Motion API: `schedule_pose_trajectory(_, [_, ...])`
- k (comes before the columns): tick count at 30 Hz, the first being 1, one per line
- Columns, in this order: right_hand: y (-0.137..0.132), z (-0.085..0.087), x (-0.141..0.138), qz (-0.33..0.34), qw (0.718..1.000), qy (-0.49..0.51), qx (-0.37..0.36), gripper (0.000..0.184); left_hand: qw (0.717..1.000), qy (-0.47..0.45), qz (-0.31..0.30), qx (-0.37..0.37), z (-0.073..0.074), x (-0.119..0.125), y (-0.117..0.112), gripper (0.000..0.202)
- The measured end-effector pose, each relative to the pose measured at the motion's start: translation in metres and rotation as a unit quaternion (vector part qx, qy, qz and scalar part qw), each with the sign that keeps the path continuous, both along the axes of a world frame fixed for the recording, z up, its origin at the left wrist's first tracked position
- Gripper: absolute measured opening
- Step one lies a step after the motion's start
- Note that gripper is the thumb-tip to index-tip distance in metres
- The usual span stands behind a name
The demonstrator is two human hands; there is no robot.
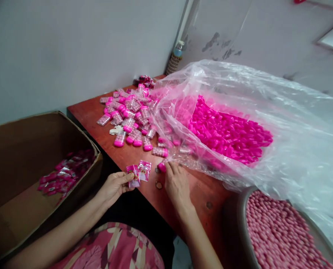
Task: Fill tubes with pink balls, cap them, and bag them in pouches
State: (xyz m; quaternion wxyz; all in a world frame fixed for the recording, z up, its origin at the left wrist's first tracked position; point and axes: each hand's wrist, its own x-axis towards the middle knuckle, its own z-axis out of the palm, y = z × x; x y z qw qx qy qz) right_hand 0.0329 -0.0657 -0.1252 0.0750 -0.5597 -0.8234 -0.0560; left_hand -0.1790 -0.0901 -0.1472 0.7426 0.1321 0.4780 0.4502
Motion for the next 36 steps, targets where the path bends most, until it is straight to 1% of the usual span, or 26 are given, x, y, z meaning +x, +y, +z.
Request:
schedule_pose_trajectory(2, [0.01,0.007,0.007,0.046,0.999,-0.011,-0.02,0.043,1.0,-0.016,0.011,-0.007,0.001,0.001,0.0,0.023])
schedule_pose_trajectory(5, [0.031,0.009,0.017,0.11,0.992,-0.034,-0.059,0.044,0.997,-0.053,0.043,-0.027,0.004,0.002,0.001,0.02])
schedule_pose_trajectory(8, [0.039,0.006,0.022,0.121,0.989,-0.021,-0.081,0.033,0.989,-0.092,0.102,-0.055,0.005,0.0,0.0,0.013])
schedule_pose_trajectory(9, [0.038,0.005,0.024,0.109,0.99,-0.009,-0.089,0.027,0.985,-0.104,0.121,-0.062,0.006,0.0,0.0,0.012])
schedule_pose_trajectory(10, [0.035,0.003,0.024,0.083,0.992,0.004,-0.099,0.022,0.982,-0.114,0.137,-0.068,0.006,0.0,0.0,0.01])
schedule_pose_trajectory(11, [0.03,0.003,0.024,0.043,0.993,0.021,-0.112,0.019,0.978,-0.124,0.15,-0.074,0.006,0.0,0.0,0.01])
schedule_pose_trajectory(13, [0.016,0.003,0.02,-0.059,0.986,0.076,-0.137,0.023,0.972,-0.137,0.168,-0.091,0.006,0.0,0.001,0.011])
schedule_pose_trajectory(14, [0.006,0.003,0.015,-0.106,0.975,0.126,-0.148,0.027,0.97,-0.141,0.173,-0.1,0.006,0.001,0.001,0.012])
schedule_pose_trajectory(15, [-0.004,0.004,0.008,-0.14,0.958,0.194,-0.158,0.03,0.967,-0.147,0.177,-0.106,0.006,0.002,0.002,0.013])
schedule_pose_trajectory(16, [-0.015,0.005,-0.002,-0.156,0.93,0.284,-0.173,0.031,0.965,-0.154,0.182,-0.108,0.005,0.003,0.003,0.014])
schedule_pose_trajectory(17, [-0.025,0.007,-0.014,-0.156,0.89,0.385,-0.19,0.032,0.963,-0.163,0.188,-0.106,0.005,0.005,0.003,0.013])
schedule_pose_trajectory(18, [-0.036,0.008,-0.026,-0.151,0.837,0.478,-0.217,0.033,0.96,-0.172,0.195,-0.1,0.006,0.006,0.003,0.013])
schedule_pose_trajectory(19, [-0.045,0.009,-0.039,-0.149,0.784,0.551,-0.243,0.034,0.958,-0.182,0.202,-0.092,0.006,0.008,0.003,0.011])
schedule_pose_trajectory(20, [-0.052,0.009,-0.051,-0.152,0.746,0.598,-0.25,0.036,0.956,-0.191,0.207,-0.085,0.006,0.01,0.003,0.01])
schedule_pose_trajectory(21, [-0.058,0.008,-0.062,-0.153,0.72,0.628,-0.253,0.036,0.954,-0.199,0.211,-0.078,0.007,0.011,0.003,0.009])
schedule_pose_trajectory(22, [-0.062,0.008,-0.07,-0.156,0.703,0.647,-0.25,0.037,0.952,-0.206,0.212,-0.074,0.008,0.012,0.003,0.008])
schedule_pose_trajectory(25, [-0.066,0.003,-0.084,-0.155,0.683,0.672,-0.241,0.035,0.951,-0.22,0.208,-0.063,0.011,0.015,0.002,0.008])
schedule_pose_trajectory(28, [-0.067,-0.003,-0.087,-0.155,0.665,0.689,-0.243,0.034,0.951,-0.221,0.208,-0.049,0.013,0.018,0.001,0.008])
schedule_pose_trajectory(30, [-0.067,-0.006,-0.089,-0.164,0.642,0.708,-0.246,0.034,0.954,-0.218,0.201,-0.038,0.014,0.02,0.0,0.011])
schedule_pose_trajectory(33, [-0.066,-0.009,-0.09,-0.169,0.598,0.737,-0.266,0.034,0.964,-0.2,0.175,-0.013,0.012,0.021,-0.001,0.02])
schedule_pose_trajectory(34, [-0.065,-0.01,-0.09,-0.166,0.588,0.742,-0.274,0.033,0.967,-0.192,0.17,-0.003,0.012,0.021,-0.001,0.022])
schedule_pose_trajectory(36, [-0.064,-0.011,-0.09,-0.161,0.578,0.748,-0.285,0.031,0.97,-0.178,0.166,0.015,0.01,0.02,-0.001,0.024])
